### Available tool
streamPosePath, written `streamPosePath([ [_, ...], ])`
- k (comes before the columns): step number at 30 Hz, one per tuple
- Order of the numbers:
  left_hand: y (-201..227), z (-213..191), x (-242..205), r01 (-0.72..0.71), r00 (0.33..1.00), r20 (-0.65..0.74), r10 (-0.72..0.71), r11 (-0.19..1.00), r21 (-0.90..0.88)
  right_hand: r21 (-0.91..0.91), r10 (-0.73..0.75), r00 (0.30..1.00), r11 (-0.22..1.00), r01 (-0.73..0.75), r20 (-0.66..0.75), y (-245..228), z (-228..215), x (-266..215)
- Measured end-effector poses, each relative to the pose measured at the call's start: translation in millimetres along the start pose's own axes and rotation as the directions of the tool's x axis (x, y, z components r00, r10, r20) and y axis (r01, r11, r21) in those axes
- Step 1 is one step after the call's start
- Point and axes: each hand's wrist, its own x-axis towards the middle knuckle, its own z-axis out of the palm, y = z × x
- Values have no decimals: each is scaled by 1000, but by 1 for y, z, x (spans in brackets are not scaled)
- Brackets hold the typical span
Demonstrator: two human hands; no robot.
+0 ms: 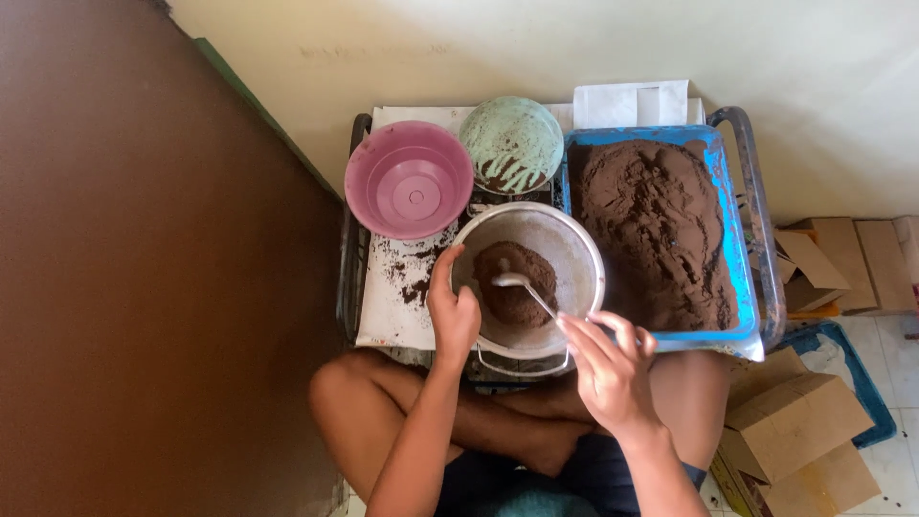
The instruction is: Sifting coffee powder from a tray into a container using a sieve and a spoon.
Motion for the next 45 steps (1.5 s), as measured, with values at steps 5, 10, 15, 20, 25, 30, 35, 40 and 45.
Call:
streamPosePath([
  [5,11,-1,-2,53,998,41,-51,998,-40,17,-64,993,998,66,-99,1,15,-5],
  [10,5,-2,-3,66,997,40,-65,997,-36,-10,-104,989,995,104,-101,-11,2,-8],
  [15,0,1,-4,69,997,21,-68,998,-8,-66,-137,986,989,130,-99,-21,-35,-9],
  [20,6,4,-11,69,997,-26,-69,997,-24,-44,-58,975,998,50,-214,-10,-41,-8],
  [25,29,8,-33,104,990,-89,-109,993,-59,-47,-19,961,999,6,-277,-8,-34,0],
  [30,11,10,-41,114,982,-145,-121,992,-54,-151,-51,995,988,37,-89,-19,-6,0],
  [35,-5,13,-39,70,978,-195,-76,997,-37,-112,-89,996,990,86,-29,-46,1,-7],
  [40,-13,10,-42,6,973,-230,5,999,45,-85,-80,996,993,82,29,-52,-17,-9],
  [45,-4,2,-45,-10,995,-94,17,997,73,74,-45,995,996,52,-94,-35,-26,-29],
])
